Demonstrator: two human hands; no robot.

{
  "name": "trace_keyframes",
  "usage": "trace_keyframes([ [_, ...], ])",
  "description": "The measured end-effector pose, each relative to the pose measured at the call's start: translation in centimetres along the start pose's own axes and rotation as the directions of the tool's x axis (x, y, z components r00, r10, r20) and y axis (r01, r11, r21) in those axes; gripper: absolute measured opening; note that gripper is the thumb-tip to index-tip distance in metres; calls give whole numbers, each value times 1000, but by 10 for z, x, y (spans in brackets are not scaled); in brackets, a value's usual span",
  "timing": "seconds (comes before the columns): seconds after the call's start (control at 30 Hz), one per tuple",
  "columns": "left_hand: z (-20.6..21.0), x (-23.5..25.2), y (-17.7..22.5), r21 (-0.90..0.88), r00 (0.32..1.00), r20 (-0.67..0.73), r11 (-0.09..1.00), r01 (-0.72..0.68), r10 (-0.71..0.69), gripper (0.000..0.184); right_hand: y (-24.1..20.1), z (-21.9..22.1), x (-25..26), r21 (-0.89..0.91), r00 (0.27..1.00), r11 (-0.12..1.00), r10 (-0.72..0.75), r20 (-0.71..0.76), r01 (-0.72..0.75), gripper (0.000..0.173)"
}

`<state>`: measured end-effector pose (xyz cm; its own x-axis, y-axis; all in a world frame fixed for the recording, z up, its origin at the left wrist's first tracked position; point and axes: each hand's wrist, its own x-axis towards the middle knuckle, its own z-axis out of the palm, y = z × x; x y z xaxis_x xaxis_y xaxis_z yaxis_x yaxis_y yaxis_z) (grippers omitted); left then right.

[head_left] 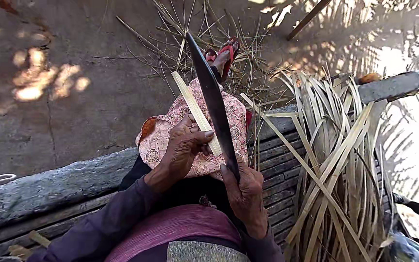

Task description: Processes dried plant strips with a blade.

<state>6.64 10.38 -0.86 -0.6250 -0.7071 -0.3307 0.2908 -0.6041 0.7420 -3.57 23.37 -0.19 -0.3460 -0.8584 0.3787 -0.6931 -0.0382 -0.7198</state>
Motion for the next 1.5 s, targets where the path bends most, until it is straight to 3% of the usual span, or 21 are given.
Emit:
trace_keyframes([
  [0.23,-8,2,-4,-7,998,52,1000,18,-18,27,1,0,-1,-91,998,994,-58,29,61,34],
  [0.37,-11,-1,-5,-33,993,56,994,101,-99,25,-1,-1,-3,-142,993,984,-103,52,109,37],
  [0.5,-15,-4,-9,-83,985,139,990,113,-100,23,0,2,-6,-165,990,977,-125,63,134,35],
  [0.87,-15,-9,-21,-140,978,158,977,159,-137,22,6,9,-12,-227,990,965,-139,-3,134,27],
  [1.07,-17,-11,-17,-89,971,168,978,186,-170,19,8,1,-8,-204,984,963,-170,58,178,26],
  [1.27,-35,-20,-24,-44,935,193,949,311,-298,30,13,-23,10,-142,997,989,-60,-57,51,21],
  [1.37,-40,-21,-26,-23,924,203,942,336,-324,28,14,-27,12,-76,998,997,-28,-61,24,21],
  [1.5,-33,-25,-15,-75,956,181,966,249,-232,24,11,-13,2,-125,996,989,-84,9,84,37],
])
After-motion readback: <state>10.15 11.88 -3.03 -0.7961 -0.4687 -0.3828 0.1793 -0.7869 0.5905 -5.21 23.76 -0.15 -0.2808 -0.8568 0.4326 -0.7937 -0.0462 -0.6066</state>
